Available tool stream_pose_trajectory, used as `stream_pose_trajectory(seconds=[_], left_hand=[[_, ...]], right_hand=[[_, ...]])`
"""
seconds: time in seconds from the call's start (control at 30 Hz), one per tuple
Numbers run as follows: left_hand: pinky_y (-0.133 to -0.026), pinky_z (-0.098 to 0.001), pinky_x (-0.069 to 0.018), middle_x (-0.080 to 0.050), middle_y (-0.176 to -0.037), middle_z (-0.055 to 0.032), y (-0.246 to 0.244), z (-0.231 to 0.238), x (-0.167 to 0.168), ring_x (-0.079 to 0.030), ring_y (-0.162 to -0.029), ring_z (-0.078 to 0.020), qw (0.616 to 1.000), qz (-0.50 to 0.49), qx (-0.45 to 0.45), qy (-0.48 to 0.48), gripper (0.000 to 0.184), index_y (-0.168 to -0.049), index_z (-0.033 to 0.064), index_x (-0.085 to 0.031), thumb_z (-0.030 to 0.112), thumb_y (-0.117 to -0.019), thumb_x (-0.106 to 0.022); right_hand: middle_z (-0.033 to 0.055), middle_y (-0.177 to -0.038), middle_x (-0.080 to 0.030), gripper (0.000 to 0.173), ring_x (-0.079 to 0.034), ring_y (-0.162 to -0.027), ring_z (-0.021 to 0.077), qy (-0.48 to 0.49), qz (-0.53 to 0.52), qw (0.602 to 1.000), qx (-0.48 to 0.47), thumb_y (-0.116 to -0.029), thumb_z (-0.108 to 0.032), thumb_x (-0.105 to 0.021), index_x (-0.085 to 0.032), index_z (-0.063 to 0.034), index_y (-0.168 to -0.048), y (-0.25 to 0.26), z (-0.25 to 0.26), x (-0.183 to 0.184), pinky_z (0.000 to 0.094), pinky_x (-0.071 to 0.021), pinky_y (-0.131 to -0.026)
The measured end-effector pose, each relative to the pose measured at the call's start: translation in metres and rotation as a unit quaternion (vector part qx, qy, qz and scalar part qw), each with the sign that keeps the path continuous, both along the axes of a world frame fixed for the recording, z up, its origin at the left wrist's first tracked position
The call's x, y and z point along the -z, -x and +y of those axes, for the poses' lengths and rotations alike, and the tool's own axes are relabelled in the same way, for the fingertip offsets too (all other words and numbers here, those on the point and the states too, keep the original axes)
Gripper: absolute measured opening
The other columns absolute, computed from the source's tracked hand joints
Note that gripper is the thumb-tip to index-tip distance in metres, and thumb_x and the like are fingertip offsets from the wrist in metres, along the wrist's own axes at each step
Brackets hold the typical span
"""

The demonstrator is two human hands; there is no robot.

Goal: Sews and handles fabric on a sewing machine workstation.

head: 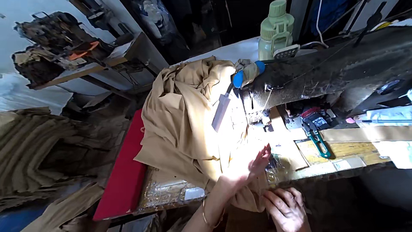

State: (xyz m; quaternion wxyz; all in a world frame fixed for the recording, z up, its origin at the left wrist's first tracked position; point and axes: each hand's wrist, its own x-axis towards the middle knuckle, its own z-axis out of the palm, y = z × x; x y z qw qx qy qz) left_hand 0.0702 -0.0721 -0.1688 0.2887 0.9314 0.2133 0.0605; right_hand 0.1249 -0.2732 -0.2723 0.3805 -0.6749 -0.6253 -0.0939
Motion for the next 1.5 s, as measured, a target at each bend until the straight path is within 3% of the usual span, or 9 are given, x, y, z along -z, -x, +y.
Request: stream_pose_trajectory(seconds=[0.3,0.4,0.53,0.7,0.8,0.97,1.1,1.3,1.5], left_hand=[[-0.095,-0.0459,-0.0535,-0.064,-0.137,-0.0081,-0.027,0.0,0.001,-0.066,-0.115,-0.0257,0.992,-0.038,-0.022,-0.119,0.042,-0.146,0.0148,-0.057,0.013,-0.1035,-0.054],[-0.084,-0.0459,-0.0539,-0.071,-0.11,-0.0123,-0.038,0.003,0.005,-0.068,-0.098,-0.0266,0.993,-0.073,-0.057,-0.073,0.029,-0.128,0.0102,-0.067,0.016,-0.1045,-0.053],[-0.091,-0.0431,-0.055,-0.069,-0.119,-0.0128,-0.003,0.001,0.009,-0.068,-0.105,-0.024,0.998,-0.062,-0.015,-0.029,0.034,-0.133,0.0108,-0.063,0.01,-0.0994,-0.061],[-0.07,-0.036,-0.0554,-0.071,-0.094,-0.0073,0.035,-0.018,0.01,-0.065,-0.075,-0.0179,0.998,-0.037,0.018,0.04,0.037,-0.134,0.0119,-0.066,0.013,-0.0973,-0.059],[-0.073,-0.0332,-0.058,-0.075,-0.093,-0.0034,0.069,-0.038,0.033,-0.07,-0.076,-0.0156,0.989,-0.122,0.021,-0.081,0.03,-0.121,0.0109,-0.072,0.011,-0.0939,-0.059],[-0.095,-0.03,-0.0547,-0.075,-0.118,-0.0024,0.082,-0.043,0.051,-0.069,-0.111,-0.0138,0.975,-0.186,0.058,-0.111,0.023,-0.108,0.0162,-0.076,0.012,-0.1037,-0.053],[-0.091,-0.0289,-0.0549,-0.074,-0.118,-0.0027,0.08,-0.041,0.047,-0.069,-0.108,-0.0142,0.973,-0.18,0.082,-0.12,0.022,-0.103,0.0156,-0.074,0.012,-0.1035,-0.052],[-0.09,-0.0286,-0.0552,-0.074,-0.116,-0.0019,0.076,-0.044,0.038,-0.069,-0.105,-0.015,0.963,-0.166,0.112,-0.179,0.022,-0.107,0.0146,-0.074,0.007,-0.1008,-0.054],[-0.09,-0.0354,-0.0588,-0.075,-0.112,-0.0085,0.055,-0.035,0.033,-0.073,-0.102,-0.0213,0.971,-0.125,-0.05,-0.196,0.021,-0.11,0.0061,-0.074,0.013,-0.0997,-0.057]], right_hand=[[-0.004,-0.115,-0.074,0.023,-0.058,-0.11,0.0182,-0.009,0.013,1.0,-0.002,-0.1003,-0.011,-0.053,-0.073,-0.0209,-0.104,0.0,0.0,-0.001,0.0393,-0.0333,-0.103],[-0.0028,-0.115,-0.075,0.023,-0.059,-0.109,0.0187,-0.004,0.028,1.0,-0.002,-0.0989,-0.011,-0.056,-0.076,-0.0204,-0.105,0.001,-0.002,-0.001,0.0396,-0.0333,-0.103],[-0.0032,-0.112,-0.074,0.023,-0.059,-0.107,0.0189,-0.012,0.025,1.0,0.008,-0.0995,-0.01,-0.053,-0.073,-0.0207,-0.101,0.002,-0.001,0.0,0.0393,-0.0334,-0.103],[-0.0035,-0.109,-0.072,0.023,-0.058,-0.106,0.0182,-0.006,0.02,1.0,-0.003,-0.1011,-0.012,-0.051,-0.071,-0.0219,-0.103,-0.002,-0.003,-0.002,0.039,-0.033,-0.105],[0.0005,-0.105,-0.07,0.019,-0.057,-0.104,0.0196,0.003,0.045,0.999,-0.006,-0.0994,-0.011,-0.056,-0.072,-0.0208,-0.1,0.0,-0.006,-0.005,0.0395,-0.0333,-0.105],[0.0058,-0.096,-0.062,0.014,-0.057,-0.099,0.0204,-0.003,0.06,0.998,-0.006,-0.0984,-0.013,-0.058,-0.071,-0.0192,-0.1,0.002,-0.007,-0.003,0.0395,-0.0351,-0.104],[0.0064,-0.09,-0.059,0.013,-0.056,-0.097,0.0208,-0.009,0.078,0.997,-0.008,-0.0975,-0.013,-0.06,-0.072,-0.0186,-0.099,0.002,-0.009,-0.006,0.0385,-0.0351,-0.103],[0.0061,-0.117,-0.071,0.014,-0.059,-0.111,0.022,0.024,0.058,0.998,-0.005,-0.0993,-0.014,-0.061,-0.074,-0.0188,-0.1,0.003,-0.009,-0.013,0.0394,-0.0359,-0.103],[0.0153,-0.114,-0.074,0.017,-0.07,-0.106,0.0296,0.088,0.063,0.993,-0.048,-0.0947,-0.005,-0.062,-0.077,-0.0119,-0.099,-0.004,-0.003,-0.041,0.0456,-0.0496,-0.096]])
